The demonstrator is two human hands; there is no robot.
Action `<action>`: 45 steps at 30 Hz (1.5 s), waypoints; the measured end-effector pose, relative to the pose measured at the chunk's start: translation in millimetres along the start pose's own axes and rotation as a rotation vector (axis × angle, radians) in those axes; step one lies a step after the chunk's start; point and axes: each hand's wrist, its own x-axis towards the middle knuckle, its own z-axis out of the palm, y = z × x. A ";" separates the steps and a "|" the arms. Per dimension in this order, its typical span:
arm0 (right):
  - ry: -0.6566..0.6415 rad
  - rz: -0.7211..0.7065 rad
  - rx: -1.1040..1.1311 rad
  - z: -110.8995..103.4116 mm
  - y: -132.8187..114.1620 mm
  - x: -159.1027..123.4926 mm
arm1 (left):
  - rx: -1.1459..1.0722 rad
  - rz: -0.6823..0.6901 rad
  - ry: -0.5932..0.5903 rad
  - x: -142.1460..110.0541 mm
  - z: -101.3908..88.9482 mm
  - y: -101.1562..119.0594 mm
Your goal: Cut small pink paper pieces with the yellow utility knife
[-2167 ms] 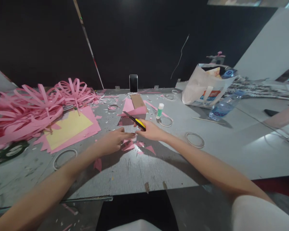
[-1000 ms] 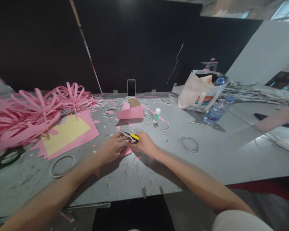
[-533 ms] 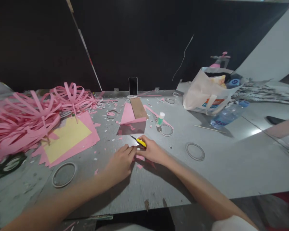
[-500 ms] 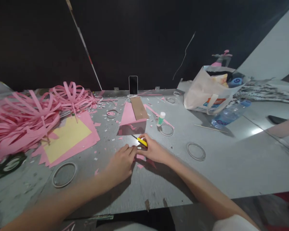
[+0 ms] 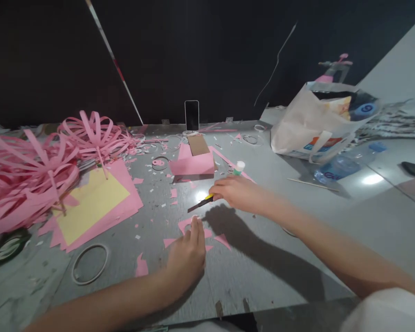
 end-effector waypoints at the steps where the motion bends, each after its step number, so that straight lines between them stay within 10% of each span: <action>1: 0.004 -0.050 -0.064 -4.3 -1.2 6.4 | 0.017 0.004 0.037 -1.1 1.8 0.8; 9: -0.123 -0.486 -0.228 -21.7 -9.6 84.1 | 0.075 -0.011 0.147 1.0 4.8 4.0; 18: -0.024 -0.674 -0.432 26.5 -25.1 157.7 | 0.047 0.000 0.167 2.4 4.1 4.5; 45: -0.086 -0.640 -0.482 48.6 -16.6 155.7 | -0.039 0.068 0.133 14.8 8.3 -11.2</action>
